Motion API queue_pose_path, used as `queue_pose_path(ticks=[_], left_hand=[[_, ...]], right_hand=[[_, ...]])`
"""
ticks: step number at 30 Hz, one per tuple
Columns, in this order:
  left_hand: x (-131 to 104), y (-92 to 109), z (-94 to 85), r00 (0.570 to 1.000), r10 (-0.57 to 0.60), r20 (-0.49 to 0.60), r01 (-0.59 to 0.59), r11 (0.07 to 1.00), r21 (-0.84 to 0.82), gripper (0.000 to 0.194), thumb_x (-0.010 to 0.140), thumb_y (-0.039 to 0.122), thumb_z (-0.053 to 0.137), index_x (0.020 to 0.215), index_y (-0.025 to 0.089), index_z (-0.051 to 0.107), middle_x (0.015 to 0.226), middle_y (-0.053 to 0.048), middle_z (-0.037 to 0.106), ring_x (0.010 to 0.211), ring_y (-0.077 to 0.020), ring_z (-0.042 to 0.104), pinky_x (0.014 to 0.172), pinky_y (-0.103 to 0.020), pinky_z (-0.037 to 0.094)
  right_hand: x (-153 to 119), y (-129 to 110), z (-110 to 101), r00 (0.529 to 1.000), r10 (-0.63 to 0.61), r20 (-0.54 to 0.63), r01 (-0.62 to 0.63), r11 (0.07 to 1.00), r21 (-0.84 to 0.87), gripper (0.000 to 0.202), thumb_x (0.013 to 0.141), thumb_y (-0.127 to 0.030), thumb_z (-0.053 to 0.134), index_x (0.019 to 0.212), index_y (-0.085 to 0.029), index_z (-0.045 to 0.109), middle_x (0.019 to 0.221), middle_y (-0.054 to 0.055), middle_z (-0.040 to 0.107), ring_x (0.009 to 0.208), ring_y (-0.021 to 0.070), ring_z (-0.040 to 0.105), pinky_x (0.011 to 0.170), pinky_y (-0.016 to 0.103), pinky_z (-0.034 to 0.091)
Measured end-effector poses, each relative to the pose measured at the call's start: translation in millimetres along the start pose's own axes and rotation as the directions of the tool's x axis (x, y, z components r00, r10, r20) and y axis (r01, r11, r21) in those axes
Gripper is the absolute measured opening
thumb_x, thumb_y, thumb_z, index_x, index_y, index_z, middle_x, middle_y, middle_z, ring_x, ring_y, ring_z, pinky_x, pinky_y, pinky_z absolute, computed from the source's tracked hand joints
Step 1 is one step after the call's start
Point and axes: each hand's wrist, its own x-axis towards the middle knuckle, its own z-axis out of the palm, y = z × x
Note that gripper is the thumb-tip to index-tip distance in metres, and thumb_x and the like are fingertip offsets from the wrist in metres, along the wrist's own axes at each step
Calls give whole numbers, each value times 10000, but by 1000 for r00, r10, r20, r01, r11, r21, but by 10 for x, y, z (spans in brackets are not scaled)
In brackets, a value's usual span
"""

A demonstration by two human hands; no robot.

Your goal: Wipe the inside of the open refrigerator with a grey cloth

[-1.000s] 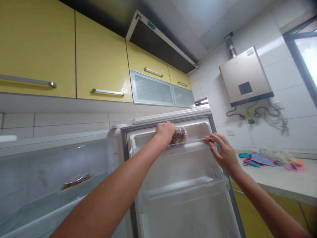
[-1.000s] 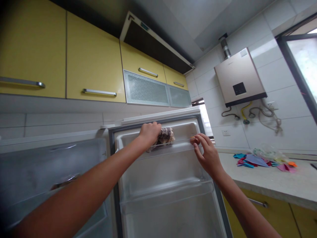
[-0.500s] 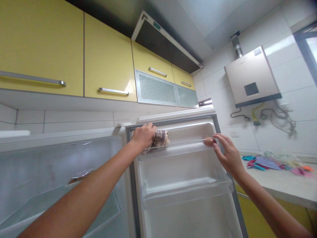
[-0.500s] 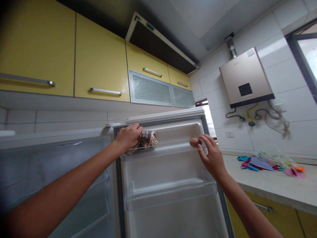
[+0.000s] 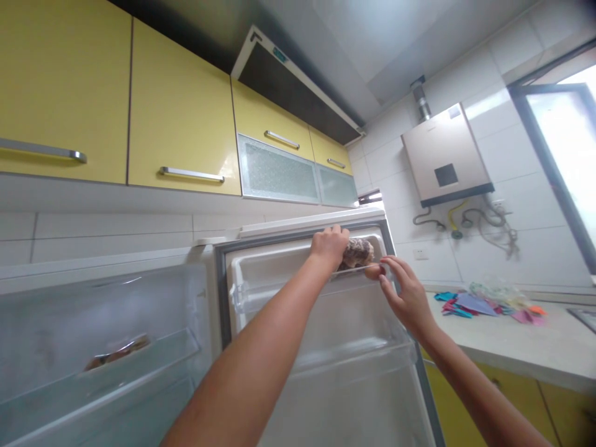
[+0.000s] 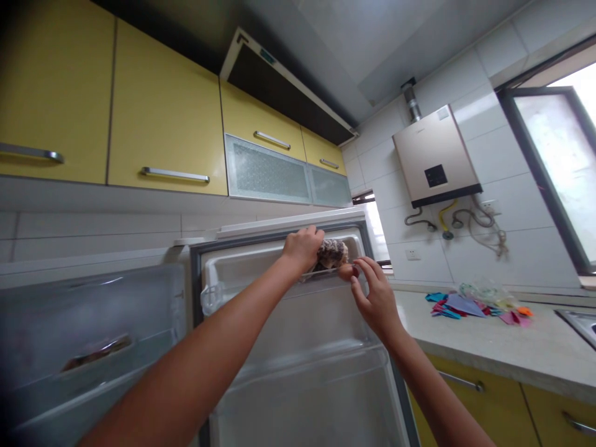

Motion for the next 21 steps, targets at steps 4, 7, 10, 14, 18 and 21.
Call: queue_pose_path(ticks=[4,7,10,14,18,21], left_hand=[[207,238,45,1000,14,-14,-14,999,-29,292,919,135,434,1163,156,593,1120,-141,651,1046,-259,673,791,-356,555],[233,276,51,1000,15,-14,-16,999,-29,302,947,139,382,1152,147,604,1116,-154,655,1060,-261,672,795,-356,556],[160,193,39,1000,25,-11,-25,1000,-13,316,961,143,354,1151,142,606,1114,-156,658,1052,-266,676,790,-364,559],[-52,-85,4,998,67,3,-67,998,14,295,962,165,375,1126,175,621,1098,-135,654,1018,-269,679,771,-389,563],[-397,-550,-76,990,136,41,-140,984,114,251,929,151,434,1079,204,629,1073,-113,653,996,-257,670,733,-349,544],[-718,-961,-195,983,127,130,-152,967,205,232,895,160,487,1069,210,632,1055,-101,665,949,-245,675,684,-314,513]], right_hand=[[2,-2,12,1000,-5,-2,5,1000,0,350,958,-358,493,1282,-238,553,1322,126,598,1232,271,575,1055,483,488],[1,1,10,1000,-15,-6,15,1000,-12,355,961,-359,492,1288,-235,550,1323,129,595,1237,271,571,1057,477,488],[0,18,4,1000,-29,3,29,999,-23,356,967,-359,487,1292,-230,548,1322,132,593,1241,270,568,1064,474,482],[-4,53,0,999,-42,10,42,999,-28,353,972,-364,480,1289,-228,552,1315,130,600,1237,272,573,1060,474,483],[-14,79,8,999,-47,2,47,998,-35,355,975,-372,471,1286,-223,554,1318,129,601,1232,276,577,1057,470,483],[-21,91,13,999,-49,-1,49,998,-34,359,974,-378,470,1286,-223,556,1319,131,599,1235,281,573,1064,477,475]])
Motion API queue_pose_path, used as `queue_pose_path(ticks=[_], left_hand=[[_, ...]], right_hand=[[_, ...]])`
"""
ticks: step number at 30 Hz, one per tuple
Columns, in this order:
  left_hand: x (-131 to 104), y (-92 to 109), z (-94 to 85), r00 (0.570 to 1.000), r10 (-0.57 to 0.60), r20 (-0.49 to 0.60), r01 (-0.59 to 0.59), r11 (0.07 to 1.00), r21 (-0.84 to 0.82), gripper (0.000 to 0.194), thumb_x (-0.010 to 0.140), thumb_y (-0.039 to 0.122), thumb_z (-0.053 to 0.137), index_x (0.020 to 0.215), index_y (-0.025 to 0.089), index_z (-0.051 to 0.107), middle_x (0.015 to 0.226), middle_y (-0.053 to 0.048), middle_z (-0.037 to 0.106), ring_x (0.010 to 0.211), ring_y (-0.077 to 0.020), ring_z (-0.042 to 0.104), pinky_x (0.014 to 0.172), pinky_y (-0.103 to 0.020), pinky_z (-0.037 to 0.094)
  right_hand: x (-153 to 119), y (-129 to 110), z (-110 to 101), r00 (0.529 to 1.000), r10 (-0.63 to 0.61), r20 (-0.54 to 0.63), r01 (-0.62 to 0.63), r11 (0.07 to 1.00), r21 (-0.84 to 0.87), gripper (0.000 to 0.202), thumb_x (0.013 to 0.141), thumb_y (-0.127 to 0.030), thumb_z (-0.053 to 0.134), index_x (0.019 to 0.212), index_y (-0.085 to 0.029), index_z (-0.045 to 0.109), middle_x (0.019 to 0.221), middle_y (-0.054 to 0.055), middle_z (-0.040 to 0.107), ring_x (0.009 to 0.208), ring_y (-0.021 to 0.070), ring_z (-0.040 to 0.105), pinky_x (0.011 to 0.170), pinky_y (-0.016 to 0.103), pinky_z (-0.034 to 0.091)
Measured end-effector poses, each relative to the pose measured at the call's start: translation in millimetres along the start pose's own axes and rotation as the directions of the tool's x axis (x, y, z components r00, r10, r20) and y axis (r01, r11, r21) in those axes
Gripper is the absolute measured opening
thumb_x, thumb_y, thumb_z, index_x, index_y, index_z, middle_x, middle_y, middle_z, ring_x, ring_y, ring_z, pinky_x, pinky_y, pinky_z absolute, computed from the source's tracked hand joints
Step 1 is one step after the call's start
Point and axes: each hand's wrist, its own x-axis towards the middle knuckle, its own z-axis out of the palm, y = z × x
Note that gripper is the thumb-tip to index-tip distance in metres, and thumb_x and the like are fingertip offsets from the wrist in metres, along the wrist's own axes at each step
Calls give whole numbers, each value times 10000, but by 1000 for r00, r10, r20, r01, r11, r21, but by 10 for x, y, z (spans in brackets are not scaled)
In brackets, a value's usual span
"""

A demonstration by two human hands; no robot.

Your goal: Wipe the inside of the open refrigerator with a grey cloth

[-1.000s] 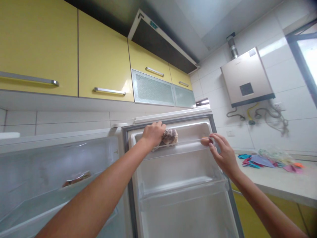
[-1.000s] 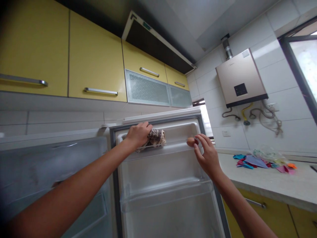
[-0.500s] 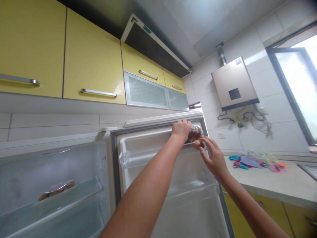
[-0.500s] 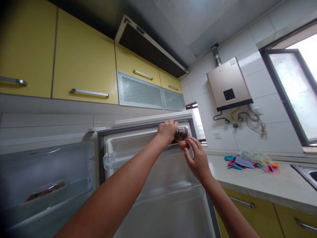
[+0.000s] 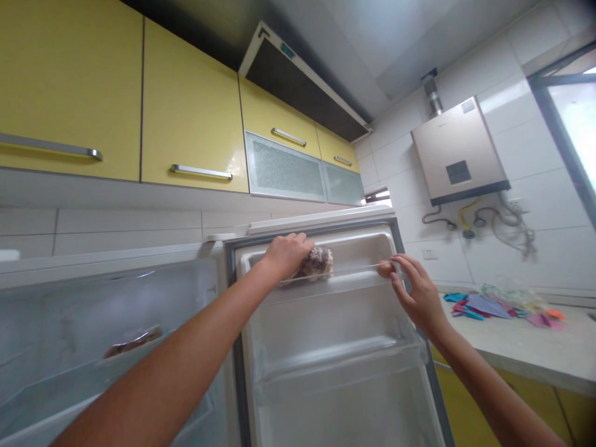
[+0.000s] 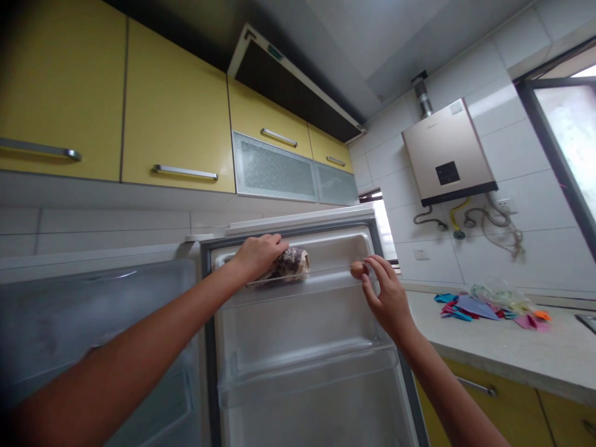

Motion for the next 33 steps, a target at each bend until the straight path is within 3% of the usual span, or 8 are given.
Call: queue_pose_path(ticks=[4,8,12,17,22,33], left_hand=[[-411,-384,-38,980,98,175,-96,995,-21,155,839,192,554,930,238,671,988,-71,708,932,-219,675,656,-279,460],[-475,-492,-59,961,77,264,-47,992,-117,160,775,262,596,888,284,707,895,-44,750,849,-228,681,622,-290,402],[-287,-436,5,927,115,358,6,947,-320,252,667,387,700,893,286,744,871,-20,762,786,-215,660,620,-287,379],[-134,-398,170,869,225,442,132,754,-644,346,610,332,722,944,243,742,850,41,742,806,-173,644,667,-238,421],[-29,-325,253,853,311,419,156,614,-774,427,641,315,693,1058,232,730,897,57,734,838,-164,643,736,-229,457],[510,133,62,811,383,442,119,632,-766,544,652,410,753,1172,268,681,996,48,724,935,-180,644,802,-248,484]], right_hand=[[0,-6,-9,1000,8,4,-8,1000,2,359,972,-378,469,1284,-226,561,1318,128,599,1238,285,568,1073,488,464],[4,-24,-32,1000,10,5,-10,1000,-1,358,968,-382,471,1277,-228,564,1312,130,601,1237,289,571,1065,487,469],[2,-23,-37,1000,18,15,-18,1000,4,363,968,-387,465,1279,-225,560,1307,132,601,1232,291,573,1062,490,468],[-3,-27,-12,999,34,14,-34,999,18,366,968,-388,455,1281,-230,560,1323,132,590,1243,294,562,1073,504,456],[5,-28,3,999,53,2,-53,998,40,358,972,-387,454,1269,-228,578,1317,128,593,1235,287,565,1067,494,461],[14,-75,6,998,68,-18,-66,995,73,344,977,-369,446,1252,-221,591,1303,120,602,1239,263,564,1078,464,461]])
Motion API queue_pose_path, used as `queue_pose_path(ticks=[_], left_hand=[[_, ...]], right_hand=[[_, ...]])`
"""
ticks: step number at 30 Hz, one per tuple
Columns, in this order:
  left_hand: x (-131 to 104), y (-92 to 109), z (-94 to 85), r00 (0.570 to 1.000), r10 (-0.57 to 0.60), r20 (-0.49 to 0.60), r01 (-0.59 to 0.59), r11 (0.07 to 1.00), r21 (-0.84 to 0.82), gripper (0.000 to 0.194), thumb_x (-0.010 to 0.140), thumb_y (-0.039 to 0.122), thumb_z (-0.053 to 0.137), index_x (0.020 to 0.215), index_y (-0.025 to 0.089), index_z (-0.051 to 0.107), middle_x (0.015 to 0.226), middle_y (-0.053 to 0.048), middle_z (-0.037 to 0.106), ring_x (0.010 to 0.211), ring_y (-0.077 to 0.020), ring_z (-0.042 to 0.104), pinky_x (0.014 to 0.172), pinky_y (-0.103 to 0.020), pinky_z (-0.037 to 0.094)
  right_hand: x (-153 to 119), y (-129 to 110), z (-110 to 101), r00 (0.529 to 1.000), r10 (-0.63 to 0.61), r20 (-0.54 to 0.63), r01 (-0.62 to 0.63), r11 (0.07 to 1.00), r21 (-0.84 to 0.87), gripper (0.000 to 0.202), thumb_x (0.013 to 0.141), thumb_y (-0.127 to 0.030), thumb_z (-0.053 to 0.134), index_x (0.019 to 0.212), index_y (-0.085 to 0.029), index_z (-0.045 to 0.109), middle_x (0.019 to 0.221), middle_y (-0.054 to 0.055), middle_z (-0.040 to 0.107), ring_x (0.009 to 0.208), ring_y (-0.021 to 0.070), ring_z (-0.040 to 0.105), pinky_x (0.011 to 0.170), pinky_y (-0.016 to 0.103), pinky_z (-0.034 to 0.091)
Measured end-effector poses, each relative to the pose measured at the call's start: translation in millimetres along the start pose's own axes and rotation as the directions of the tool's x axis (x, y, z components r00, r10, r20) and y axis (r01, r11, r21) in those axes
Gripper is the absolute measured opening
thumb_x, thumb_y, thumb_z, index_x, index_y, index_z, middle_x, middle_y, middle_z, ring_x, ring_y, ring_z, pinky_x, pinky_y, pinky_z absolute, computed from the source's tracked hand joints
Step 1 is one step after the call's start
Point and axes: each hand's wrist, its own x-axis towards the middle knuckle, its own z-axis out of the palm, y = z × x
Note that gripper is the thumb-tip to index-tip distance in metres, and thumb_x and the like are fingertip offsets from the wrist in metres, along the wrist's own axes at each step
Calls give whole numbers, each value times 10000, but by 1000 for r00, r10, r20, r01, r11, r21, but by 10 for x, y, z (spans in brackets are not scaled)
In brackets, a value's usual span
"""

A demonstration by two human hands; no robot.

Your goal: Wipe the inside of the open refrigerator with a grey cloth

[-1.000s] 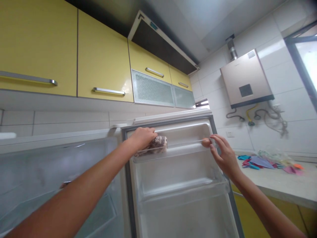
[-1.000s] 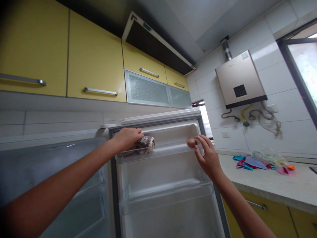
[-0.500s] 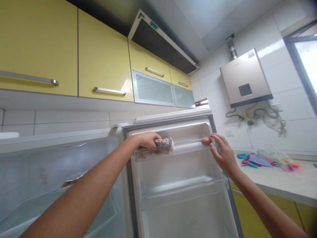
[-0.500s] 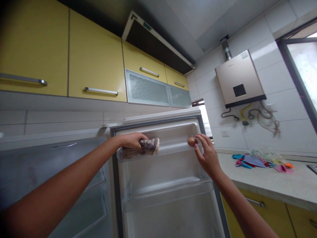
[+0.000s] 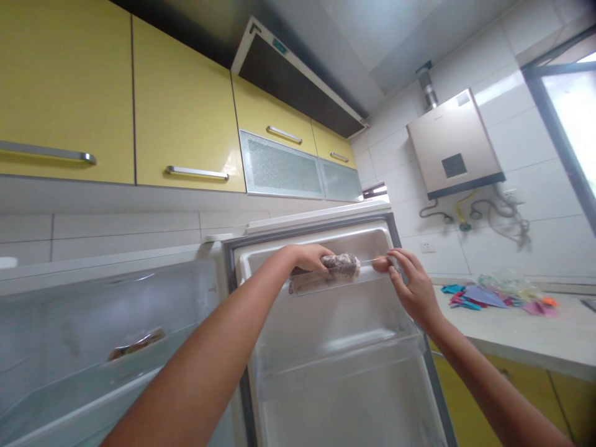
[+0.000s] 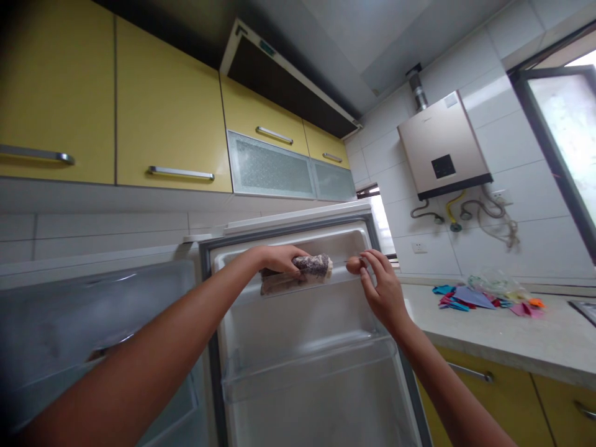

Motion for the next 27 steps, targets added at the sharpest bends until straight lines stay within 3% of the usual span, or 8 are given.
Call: queue_pose_path(ticks=[5,13,16,21,27], left_hand=[[264,98,8,998,52,32,-51,998,-37,569,646,392,738,1195,278,644,1070,40,718,972,-186,644,828,-267,507],[769,320,52,980,196,18,-194,977,-93,463,655,283,694,1112,246,632,1000,35,707,929,-173,641,862,-297,531],[889,369,49,978,205,25,-202,974,-100,467,623,241,690,1086,244,634,960,41,702,901,-172,642,863,-304,538],[917,394,73,981,194,-8,-194,976,-101,456,611,200,645,1065,234,635,917,36,687,873,-169,639,848,-294,532],[725,320,68,990,118,-76,-122,991,-52,407,610,281,701,1013,236,672,896,23,687,861,-189,636,759,-284,513]], right_hand=[[-12,7,10,1000,6,-7,-6,1000,-13,358,970,-342,433,1265,-214,591,1339,125,600,1272,268,554,1094,479,457],[-39,41,15,996,92,-9,-92,995,42,412,963,-329,422,1353,-241,518,1296,121,644,1174,260,627,1011,485,523],[-40,33,28,998,52,-22,-52,998,30,420,955,-329,434,1358,-245,514,1339,123,617,1234,266,592,1056,506,493],[-29,31,31,1000,-11,-10,11,999,-45,423,959,-321,432,1366,-239,509,1368,132,586,1287,272,547,1097,516,456],[-10,43,-5,999,-30,17,32,991,-132,425,972,-333,429,1368,-198,499,1331,161,609,1233,287,587,1046,498,495]])
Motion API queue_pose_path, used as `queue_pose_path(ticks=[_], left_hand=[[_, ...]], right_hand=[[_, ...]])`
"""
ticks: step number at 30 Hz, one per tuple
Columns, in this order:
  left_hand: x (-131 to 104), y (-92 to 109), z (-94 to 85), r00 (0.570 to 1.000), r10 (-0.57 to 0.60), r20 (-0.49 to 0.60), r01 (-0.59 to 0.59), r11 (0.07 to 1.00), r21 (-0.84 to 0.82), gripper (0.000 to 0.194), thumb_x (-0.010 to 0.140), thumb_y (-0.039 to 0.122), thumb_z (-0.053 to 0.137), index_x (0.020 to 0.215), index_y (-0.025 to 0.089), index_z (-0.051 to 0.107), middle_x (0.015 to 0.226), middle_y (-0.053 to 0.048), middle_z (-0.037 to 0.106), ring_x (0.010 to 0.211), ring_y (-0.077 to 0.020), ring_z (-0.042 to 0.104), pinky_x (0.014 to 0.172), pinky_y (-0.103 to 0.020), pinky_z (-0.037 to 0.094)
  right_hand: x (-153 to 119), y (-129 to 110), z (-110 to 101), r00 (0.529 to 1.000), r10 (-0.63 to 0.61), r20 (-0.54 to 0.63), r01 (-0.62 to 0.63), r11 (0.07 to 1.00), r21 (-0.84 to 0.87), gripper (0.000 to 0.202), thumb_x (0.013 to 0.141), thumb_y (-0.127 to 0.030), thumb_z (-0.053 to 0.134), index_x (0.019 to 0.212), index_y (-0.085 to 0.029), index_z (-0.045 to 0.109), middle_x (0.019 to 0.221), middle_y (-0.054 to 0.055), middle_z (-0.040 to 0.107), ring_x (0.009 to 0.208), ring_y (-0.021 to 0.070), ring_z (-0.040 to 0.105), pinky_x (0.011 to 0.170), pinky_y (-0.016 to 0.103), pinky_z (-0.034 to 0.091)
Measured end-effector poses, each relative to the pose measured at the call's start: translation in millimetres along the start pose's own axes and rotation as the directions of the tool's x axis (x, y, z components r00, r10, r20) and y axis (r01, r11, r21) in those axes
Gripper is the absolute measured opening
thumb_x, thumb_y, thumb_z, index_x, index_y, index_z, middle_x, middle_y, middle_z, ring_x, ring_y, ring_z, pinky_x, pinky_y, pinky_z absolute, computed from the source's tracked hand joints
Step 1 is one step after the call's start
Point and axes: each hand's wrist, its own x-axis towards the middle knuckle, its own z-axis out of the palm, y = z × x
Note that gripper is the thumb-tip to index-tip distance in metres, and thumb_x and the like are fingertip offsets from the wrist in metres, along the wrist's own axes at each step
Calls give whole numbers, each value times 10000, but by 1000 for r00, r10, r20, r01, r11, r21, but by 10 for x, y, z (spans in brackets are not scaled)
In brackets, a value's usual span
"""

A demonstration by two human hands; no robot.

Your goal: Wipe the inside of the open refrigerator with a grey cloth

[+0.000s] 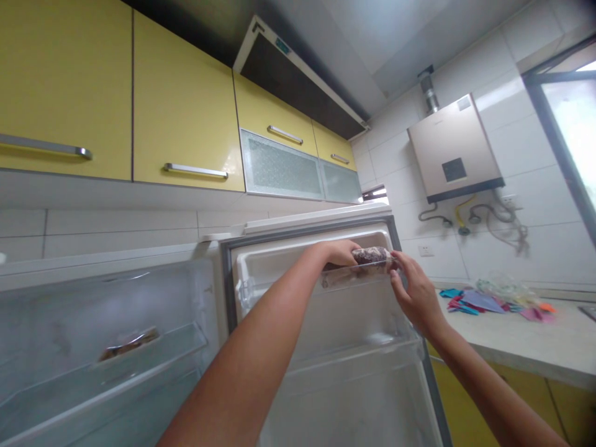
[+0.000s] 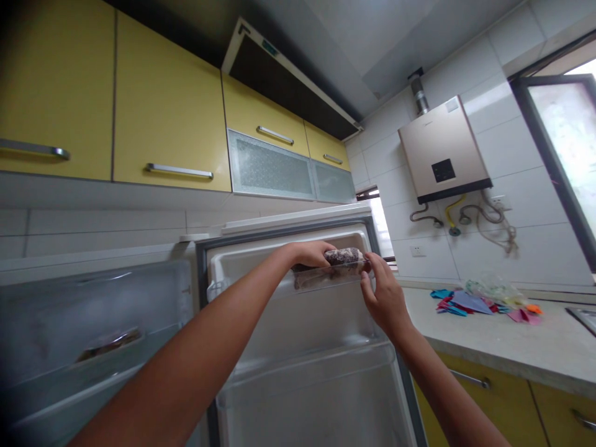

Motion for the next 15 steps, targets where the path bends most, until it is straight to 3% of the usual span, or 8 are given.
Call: queue_pose_path(ticks=[8,15], left_hand=[[-577,-201,-107,988,-153,-13,154,986,67,407,596,330,725,994,247,703,842,23,712,755,-185,651,601,-253,475],[-1209,-439,-172,956,-290,-36,290,928,233,328,607,355,730,916,250,755,810,12,749,715,-180,659,586,-247,458]], right_hand=[[2,19,-6,1000,-26,-14,25,999,-25,407,971,-349,427,1340,-206,526,1303,162,629,1218,300,603,1031,513,505],[1,35,-22,1000,-21,-11,21,999,-25,417,966,-372,425,1330,-201,535,1301,164,633,1227,309,599,1045,524,494]])
